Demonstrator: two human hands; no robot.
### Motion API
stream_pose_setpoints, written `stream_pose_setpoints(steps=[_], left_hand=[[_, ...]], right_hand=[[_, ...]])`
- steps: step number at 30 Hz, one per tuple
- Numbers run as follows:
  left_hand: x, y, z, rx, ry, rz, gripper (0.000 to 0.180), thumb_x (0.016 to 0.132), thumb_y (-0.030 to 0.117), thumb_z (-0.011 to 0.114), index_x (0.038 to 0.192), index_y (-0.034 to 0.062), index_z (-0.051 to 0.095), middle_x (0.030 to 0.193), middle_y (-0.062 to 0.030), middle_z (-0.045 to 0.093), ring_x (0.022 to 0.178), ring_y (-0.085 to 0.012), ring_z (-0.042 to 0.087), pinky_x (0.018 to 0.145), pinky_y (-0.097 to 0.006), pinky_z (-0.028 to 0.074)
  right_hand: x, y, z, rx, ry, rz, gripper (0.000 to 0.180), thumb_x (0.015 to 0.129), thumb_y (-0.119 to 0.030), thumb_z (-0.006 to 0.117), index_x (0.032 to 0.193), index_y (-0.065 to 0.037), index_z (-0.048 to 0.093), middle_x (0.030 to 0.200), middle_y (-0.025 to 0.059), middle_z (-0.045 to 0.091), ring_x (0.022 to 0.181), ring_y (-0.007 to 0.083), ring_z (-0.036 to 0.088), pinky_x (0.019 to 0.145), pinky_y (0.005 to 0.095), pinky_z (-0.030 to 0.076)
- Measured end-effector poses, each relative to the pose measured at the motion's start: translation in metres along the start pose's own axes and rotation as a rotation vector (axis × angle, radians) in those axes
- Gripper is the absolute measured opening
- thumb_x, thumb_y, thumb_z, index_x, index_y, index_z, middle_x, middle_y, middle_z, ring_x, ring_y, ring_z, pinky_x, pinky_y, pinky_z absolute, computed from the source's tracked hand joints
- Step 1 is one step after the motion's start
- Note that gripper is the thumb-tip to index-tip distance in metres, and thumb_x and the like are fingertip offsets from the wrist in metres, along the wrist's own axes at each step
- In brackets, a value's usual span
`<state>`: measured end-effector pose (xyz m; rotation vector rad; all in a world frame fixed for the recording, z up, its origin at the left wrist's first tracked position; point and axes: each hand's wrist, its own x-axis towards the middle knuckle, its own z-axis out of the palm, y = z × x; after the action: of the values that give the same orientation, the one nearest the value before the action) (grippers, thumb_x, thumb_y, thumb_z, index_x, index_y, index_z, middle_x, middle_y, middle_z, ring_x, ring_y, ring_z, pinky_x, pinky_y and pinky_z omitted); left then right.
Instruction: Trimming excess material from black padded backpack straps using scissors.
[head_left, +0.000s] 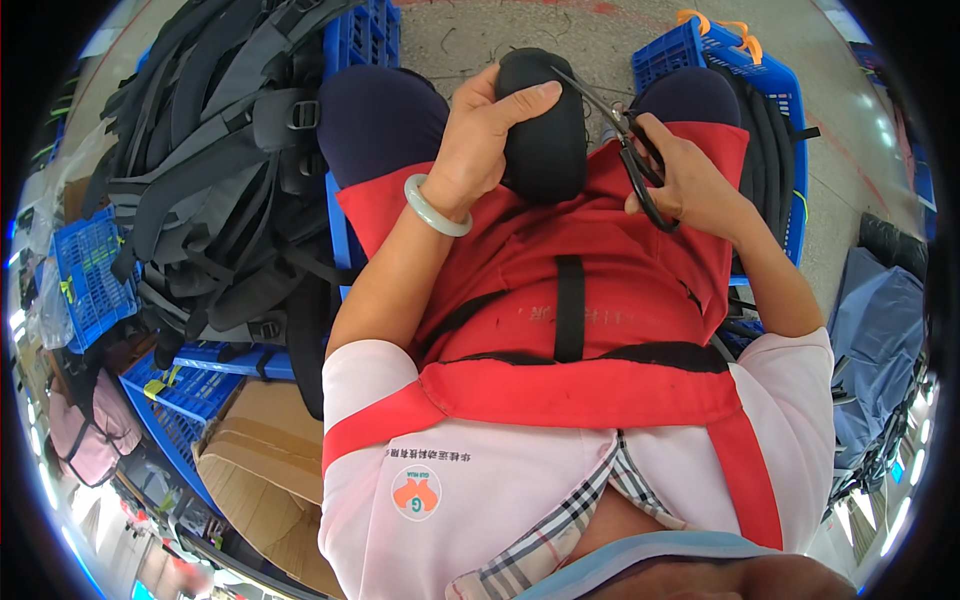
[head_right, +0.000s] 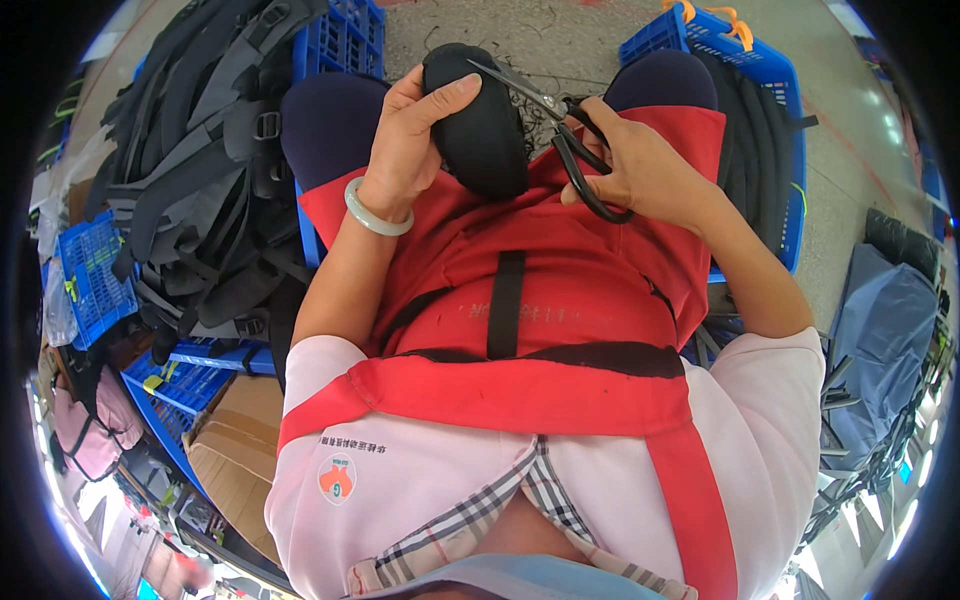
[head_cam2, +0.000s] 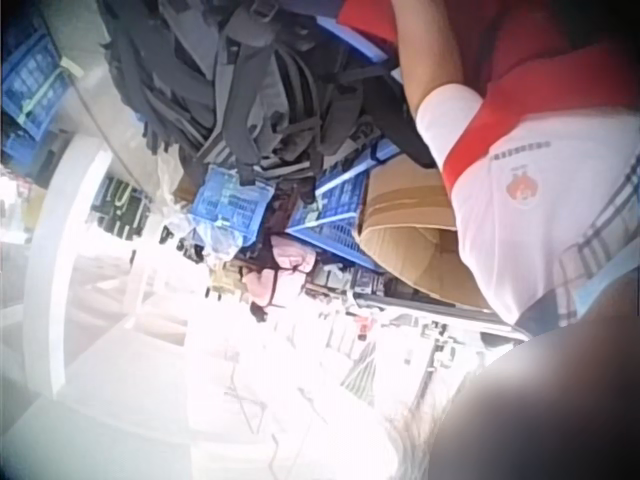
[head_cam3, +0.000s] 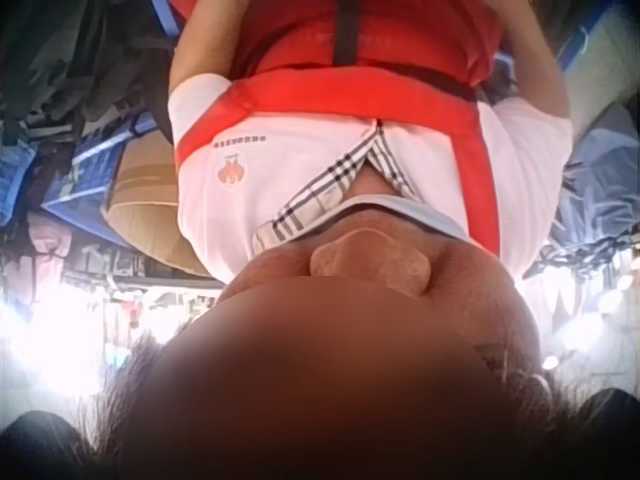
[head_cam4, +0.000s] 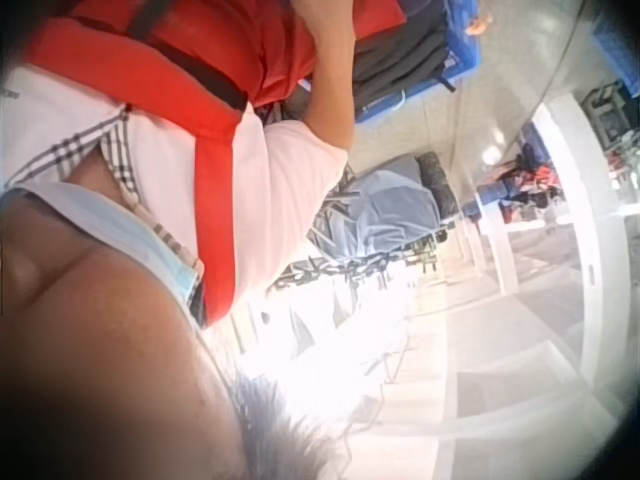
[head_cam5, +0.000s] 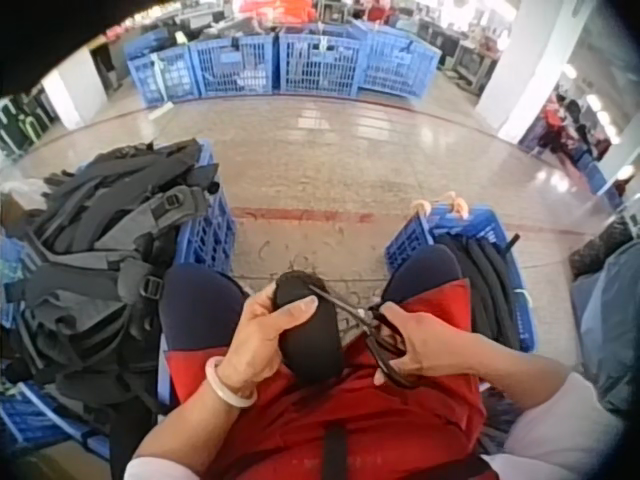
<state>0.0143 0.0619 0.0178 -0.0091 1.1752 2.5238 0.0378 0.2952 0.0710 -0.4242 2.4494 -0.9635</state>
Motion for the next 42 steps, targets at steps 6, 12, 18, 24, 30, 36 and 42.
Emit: stream_pose_setpoints(steps=[6,12,18,24,30,36,42], left_hand=[[-0.001,0.001,-0.002,-0.019,-0.005,0.013,0.018,0.086,0.005,0.067,0.102,-0.0009,0.063,0.090,-0.0065,0.068,0.079,-0.0131,0.066,0.072,-0.026,0.054],[-0.001,-0.005,-0.005,0.014,-0.024,0.005,0.018,0.085,0.006,0.069,0.101,-0.0008,0.064,0.090,-0.0066,0.069,0.078,-0.0128,0.066,0.071,-0.025,0.054],[-0.002,-0.007,-0.003,0.045,-0.045,-0.023,0.019,0.085,0.006,0.069,0.102,-0.0008,0.065,0.091,-0.0062,0.069,0.078,-0.0126,0.066,0.071,-0.025,0.054],[-0.004,-0.006,0.001,0.027,-0.066,-0.046,0.019,0.085,0.006,0.069,0.103,-0.0010,0.064,0.092,-0.0060,0.068,0.079,-0.0126,0.065,0.072,-0.025,0.054],[-0.004,-0.007,-0.001,0.015,-0.074,-0.057,0.020,0.085,0.007,0.069,0.103,-0.0003,0.064,0.092,-0.0062,0.068,0.080,-0.0130,0.066,0.073,-0.025,0.054],[-0.005,-0.006,-0.003,-0.013,-0.064,-0.063,0.020,0.085,0.007,0.069,0.103,0.0002,0.064,0.092,-0.0065,0.068,0.080,-0.0138,0.066,0.072,-0.026,0.054],[-0.005,-0.007,-0.004,-0.015,-0.079,-0.070,0.020,0.085,0.007,0.069,0.103,-0.0004,0.063,0.092,-0.0067,0.068,0.080,-0.0138,0.066,0.073,-0.025,0.054]], right_hand=[[0.003,0.010,0.003,0.097,-0.100,0.084,0.045,0.076,-0.025,0.079,0.099,-0.001,0.049,0.066,0.0100,0.047,0.060,0.0215,0.045,0.058,0.0340,0.040],[0.002,0.013,0.000,0.058,-0.005,-0.007,0.041,0.079,-0.026,0.077,0.096,-0.001,0.050,0.060,0.0070,0.043,0.051,0.0132,0.038,0.049,0.0309,0.034],[-0.004,0.012,-0.006,0.103,-0.072,0.066,0.039,0.080,-0.026,0.076,0.096,-0.002,0.049,0.061,0.0045,0.042,0.052,0.0111,0.037,0.048,0.0289,0.033],[-0.006,0.005,-0.011,0.049,-0.091,0.051,0.042,0.079,-0.026,0.077,0.098,-0.001,0.049,0.065,0.0061,0.043,0.055,0.0143,0.040,0.053,0.0294,0.036],[-0.008,0.001,-0.009,0.002,-0.054,-0.048,0.046,0.077,-0.026,0.078,0.100,0.000,0.047,0.070,0.0120,0.046,0.065,0.0235,0.045,0.064,0.0338,0.042],[-0.005,0.006,-0.003,0.035,-0.054,-0.021,0.043,0.078,-0.024,0.077,0.099,0.001,0.047,0.068,0.0111,0.045,0.064,0.0212,0.046,0.062,0.0330,0.041],[-0.005,0.010,-0.006,0.061,-0.115,0.047,0.041,0.080,-0.025,0.076,0.097,-0.001,0.048,0.068,0.0074,0.045,0.061,0.0144,0.044,0.056,0.0308,0.038]])
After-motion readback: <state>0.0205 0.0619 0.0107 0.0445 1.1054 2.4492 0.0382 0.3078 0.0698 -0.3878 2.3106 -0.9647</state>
